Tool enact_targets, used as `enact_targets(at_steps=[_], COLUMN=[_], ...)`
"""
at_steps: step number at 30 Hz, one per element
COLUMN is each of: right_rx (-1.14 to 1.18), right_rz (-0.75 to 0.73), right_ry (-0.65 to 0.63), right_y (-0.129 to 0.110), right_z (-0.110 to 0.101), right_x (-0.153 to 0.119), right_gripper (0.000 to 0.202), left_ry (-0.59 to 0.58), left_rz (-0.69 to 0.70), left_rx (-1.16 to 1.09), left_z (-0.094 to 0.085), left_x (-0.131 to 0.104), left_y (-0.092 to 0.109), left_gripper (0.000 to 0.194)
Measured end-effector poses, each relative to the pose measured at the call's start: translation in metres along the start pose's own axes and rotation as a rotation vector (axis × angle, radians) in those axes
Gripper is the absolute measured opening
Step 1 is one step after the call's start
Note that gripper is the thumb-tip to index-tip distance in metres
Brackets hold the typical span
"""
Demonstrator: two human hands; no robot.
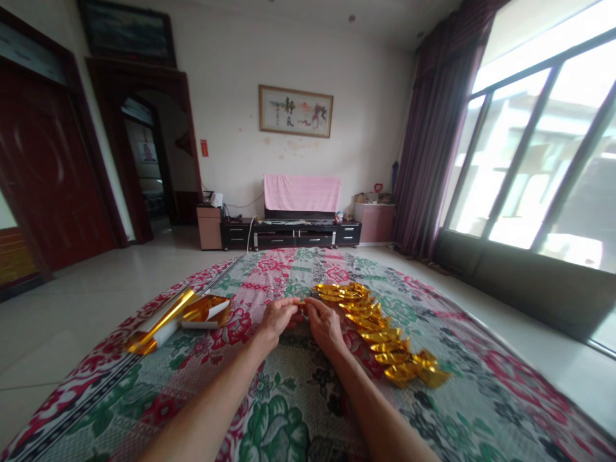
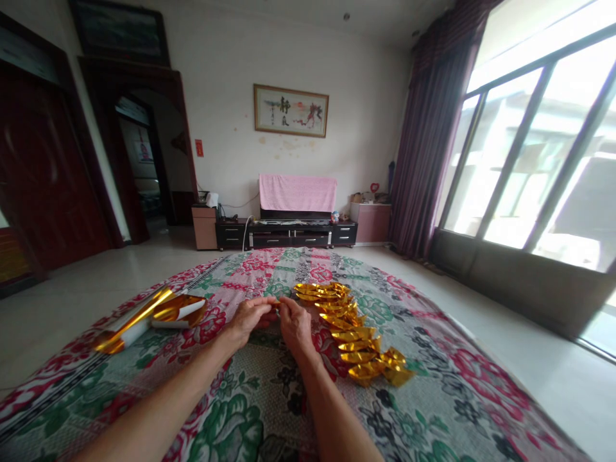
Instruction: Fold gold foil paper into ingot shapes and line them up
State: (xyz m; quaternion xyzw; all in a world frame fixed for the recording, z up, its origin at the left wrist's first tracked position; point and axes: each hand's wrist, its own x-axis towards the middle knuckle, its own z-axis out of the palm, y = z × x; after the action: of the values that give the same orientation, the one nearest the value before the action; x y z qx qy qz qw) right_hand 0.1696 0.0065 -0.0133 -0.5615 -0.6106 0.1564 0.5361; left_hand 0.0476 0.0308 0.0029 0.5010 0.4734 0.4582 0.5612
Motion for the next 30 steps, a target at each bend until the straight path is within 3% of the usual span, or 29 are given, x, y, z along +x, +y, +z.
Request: enact_targets(at_steps=[30], right_rx=[0.060], right_rz=[0.046], right_ry=[-0.026], right_y=[0.0003], right_z=[-0.0028], right_x=[0.0039], right_gripper=[0.034], left_ry=[-0.027], left_rz=[-0.007], left_rx=[-0.036], left_z=[0.0021], left_x=[0.0011], left_y=[-0.0023], left_gripper=[0.039])
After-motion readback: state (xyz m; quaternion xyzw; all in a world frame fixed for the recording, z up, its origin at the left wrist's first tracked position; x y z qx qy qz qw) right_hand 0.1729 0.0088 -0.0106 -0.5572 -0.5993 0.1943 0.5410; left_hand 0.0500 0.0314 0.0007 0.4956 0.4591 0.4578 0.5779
